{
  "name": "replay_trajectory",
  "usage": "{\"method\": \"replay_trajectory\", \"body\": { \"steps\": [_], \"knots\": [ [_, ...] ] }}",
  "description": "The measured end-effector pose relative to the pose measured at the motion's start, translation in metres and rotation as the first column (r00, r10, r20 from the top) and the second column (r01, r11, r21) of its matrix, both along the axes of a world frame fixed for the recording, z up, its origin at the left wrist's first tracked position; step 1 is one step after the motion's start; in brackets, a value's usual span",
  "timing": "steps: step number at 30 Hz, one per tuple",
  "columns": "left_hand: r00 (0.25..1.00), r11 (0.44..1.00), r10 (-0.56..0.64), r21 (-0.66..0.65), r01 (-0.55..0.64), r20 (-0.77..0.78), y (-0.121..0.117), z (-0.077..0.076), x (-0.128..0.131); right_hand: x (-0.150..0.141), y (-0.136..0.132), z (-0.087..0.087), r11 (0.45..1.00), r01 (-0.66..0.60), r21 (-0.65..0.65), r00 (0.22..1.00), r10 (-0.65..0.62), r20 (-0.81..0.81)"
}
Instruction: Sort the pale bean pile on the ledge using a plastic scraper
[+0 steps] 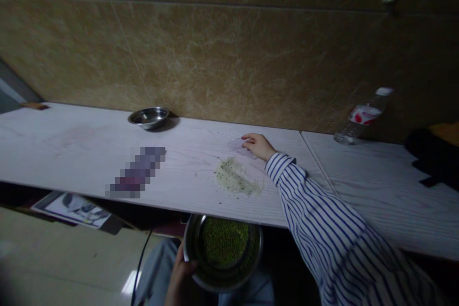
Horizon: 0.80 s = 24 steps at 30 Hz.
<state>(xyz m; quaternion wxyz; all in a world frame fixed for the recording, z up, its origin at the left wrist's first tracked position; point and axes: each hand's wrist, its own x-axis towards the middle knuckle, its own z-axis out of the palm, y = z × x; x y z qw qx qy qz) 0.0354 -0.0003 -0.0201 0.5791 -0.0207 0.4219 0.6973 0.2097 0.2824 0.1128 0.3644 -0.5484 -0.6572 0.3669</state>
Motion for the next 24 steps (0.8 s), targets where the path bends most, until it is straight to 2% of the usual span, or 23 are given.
{"method": "replay_trajectory", "body": {
  "steps": [3, 6, 10, 15, 24],
  "knots": [
    [0.999, 0.999, 0.032, 0.010, -0.033, 0.028, -0.002, -0.003, -0.003, -0.019, 0.021, -0.006, 0.997, -0.058, -0.044, 0.997, 0.060, 0.039],
    [0.999, 0.999, 0.046, -0.009, -0.045, 0.016, -0.003, -0.009, -0.007, -0.035, 0.027, -0.011, 0.984, -0.155, -0.090, 0.984, 0.161, 0.069],
    [1.000, 1.000, 0.027, 0.000, -0.027, 0.007, -0.004, -0.013, -0.011, -0.048, 0.022, -0.010, 0.939, -0.311, -0.150, 0.941, 0.326, 0.090],
    [0.999, 1.000, 0.020, -0.007, -0.020, 0.040, -0.003, -0.008, -0.012, -0.053, 0.009, -0.005, 0.865, -0.457, -0.207, 0.873, 0.481, 0.083],
    [0.997, 0.998, -0.016, 0.056, 0.011, 0.072, -0.002, 0.001, -0.010, -0.054, -0.008, 0.005, 0.765, -0.595, -0.246, 0.774, 0.628, 0.081]
  ]
}}
